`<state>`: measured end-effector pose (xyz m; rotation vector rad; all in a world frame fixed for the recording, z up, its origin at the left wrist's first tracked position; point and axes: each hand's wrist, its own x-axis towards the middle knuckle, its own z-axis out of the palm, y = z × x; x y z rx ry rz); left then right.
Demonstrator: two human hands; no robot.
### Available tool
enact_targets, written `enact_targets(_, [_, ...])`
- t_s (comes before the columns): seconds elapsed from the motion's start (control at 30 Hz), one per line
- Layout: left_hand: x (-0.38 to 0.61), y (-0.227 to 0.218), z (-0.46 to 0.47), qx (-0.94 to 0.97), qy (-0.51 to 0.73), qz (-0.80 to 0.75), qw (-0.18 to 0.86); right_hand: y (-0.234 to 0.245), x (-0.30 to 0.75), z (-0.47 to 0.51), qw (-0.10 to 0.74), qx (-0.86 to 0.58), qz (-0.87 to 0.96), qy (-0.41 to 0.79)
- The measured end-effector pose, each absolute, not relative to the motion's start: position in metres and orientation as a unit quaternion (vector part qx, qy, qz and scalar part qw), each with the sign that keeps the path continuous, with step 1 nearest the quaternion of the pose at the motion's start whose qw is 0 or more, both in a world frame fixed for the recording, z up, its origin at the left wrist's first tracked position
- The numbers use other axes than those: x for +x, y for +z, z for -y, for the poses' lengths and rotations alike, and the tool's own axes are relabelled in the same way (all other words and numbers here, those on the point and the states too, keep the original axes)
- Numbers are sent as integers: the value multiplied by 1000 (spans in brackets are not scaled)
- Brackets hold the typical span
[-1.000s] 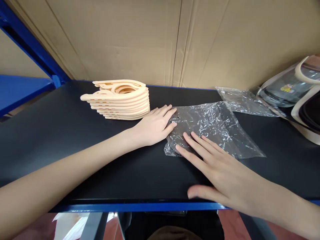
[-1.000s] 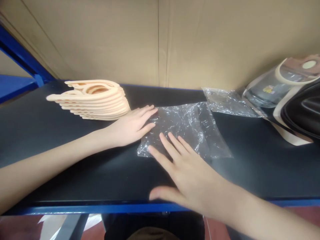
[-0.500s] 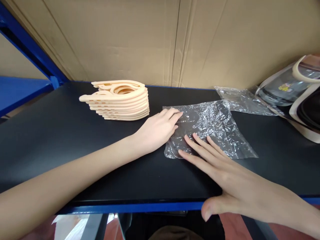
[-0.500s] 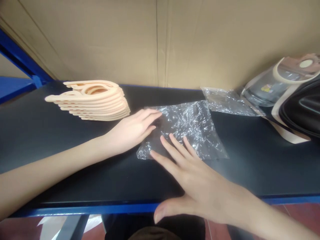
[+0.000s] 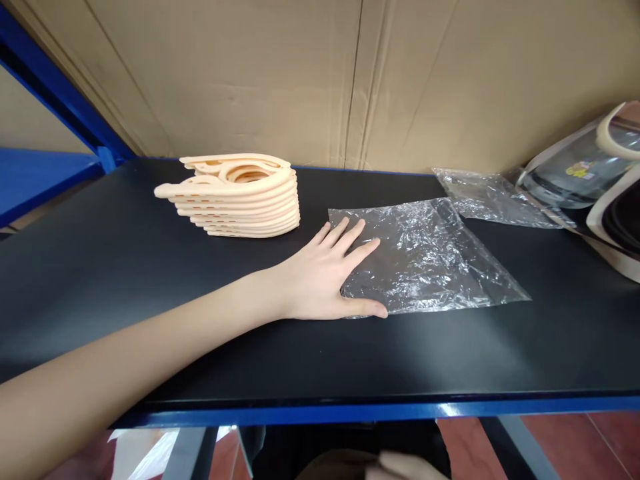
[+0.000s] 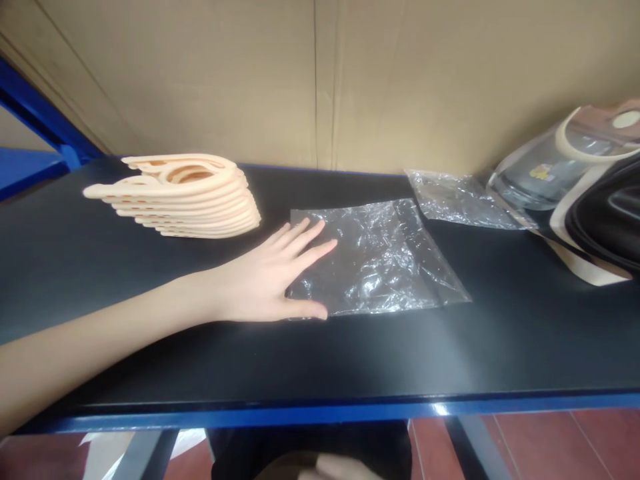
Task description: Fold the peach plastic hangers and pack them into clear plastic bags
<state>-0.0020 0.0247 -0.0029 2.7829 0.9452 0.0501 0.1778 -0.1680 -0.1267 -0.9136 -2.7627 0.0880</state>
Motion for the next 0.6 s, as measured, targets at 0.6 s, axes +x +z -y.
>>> enact_targets(0.6, [-3, -6, -25, 953, 35, -288, 88, -213, 130, 157, 64, -437, 888, 130])
